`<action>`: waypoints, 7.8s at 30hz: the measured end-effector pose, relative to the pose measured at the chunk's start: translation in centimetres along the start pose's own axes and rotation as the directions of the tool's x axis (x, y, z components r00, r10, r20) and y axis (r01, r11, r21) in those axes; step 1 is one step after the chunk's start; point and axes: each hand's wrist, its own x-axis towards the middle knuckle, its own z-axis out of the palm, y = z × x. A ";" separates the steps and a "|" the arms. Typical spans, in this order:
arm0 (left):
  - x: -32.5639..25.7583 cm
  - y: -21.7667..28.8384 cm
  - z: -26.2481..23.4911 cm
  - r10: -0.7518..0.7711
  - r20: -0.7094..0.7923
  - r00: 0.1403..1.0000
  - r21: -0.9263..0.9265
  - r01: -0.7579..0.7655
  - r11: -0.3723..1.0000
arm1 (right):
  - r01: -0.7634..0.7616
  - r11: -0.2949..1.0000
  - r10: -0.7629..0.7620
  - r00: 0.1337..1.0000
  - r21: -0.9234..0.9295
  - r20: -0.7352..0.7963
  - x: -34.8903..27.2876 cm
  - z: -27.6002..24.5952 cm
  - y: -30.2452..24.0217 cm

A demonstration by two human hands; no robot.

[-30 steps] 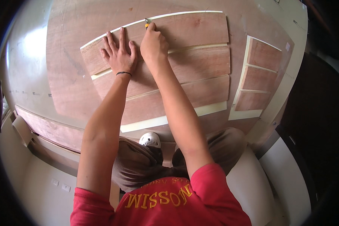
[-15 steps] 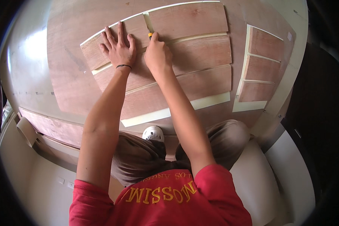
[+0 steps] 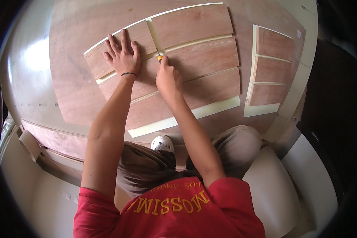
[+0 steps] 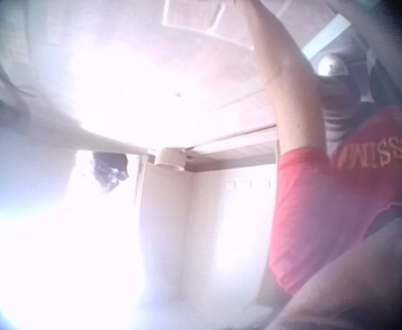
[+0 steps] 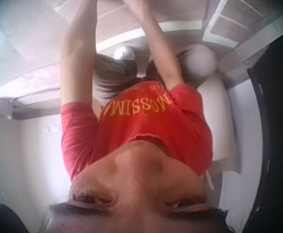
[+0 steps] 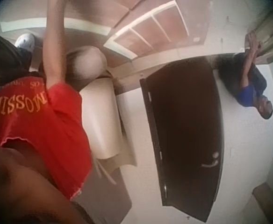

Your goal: The person uses a utility knife to cut along white tape lines on a large wooden panel laid on the floor. The person scores the panel repeatedly along the taped lines to separate sections.

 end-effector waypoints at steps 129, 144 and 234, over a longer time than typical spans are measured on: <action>0.0 0.3 -0.5 -0.012 0.008 1.000 0.009 0.012 1.000 | 0.095 0.995 -0.096 0.994 -0.035 -0.051 10.2 -3.7 -5.4; -0.2 0.2 -0.2 -0.005 -0.003 1.000 -0.021 0.005 1.000 | 0.039 0.999 -0.039 0.999 0.006 -0.010 4.7 -1.7 -2.0; -6.5 0.5 -0.5 -0.076 0.002 0.997 0.003 0.076 0.997 | 0.070 0.995 -0.068 0.997 0.069 -0.033 -4.0 0.1 3.8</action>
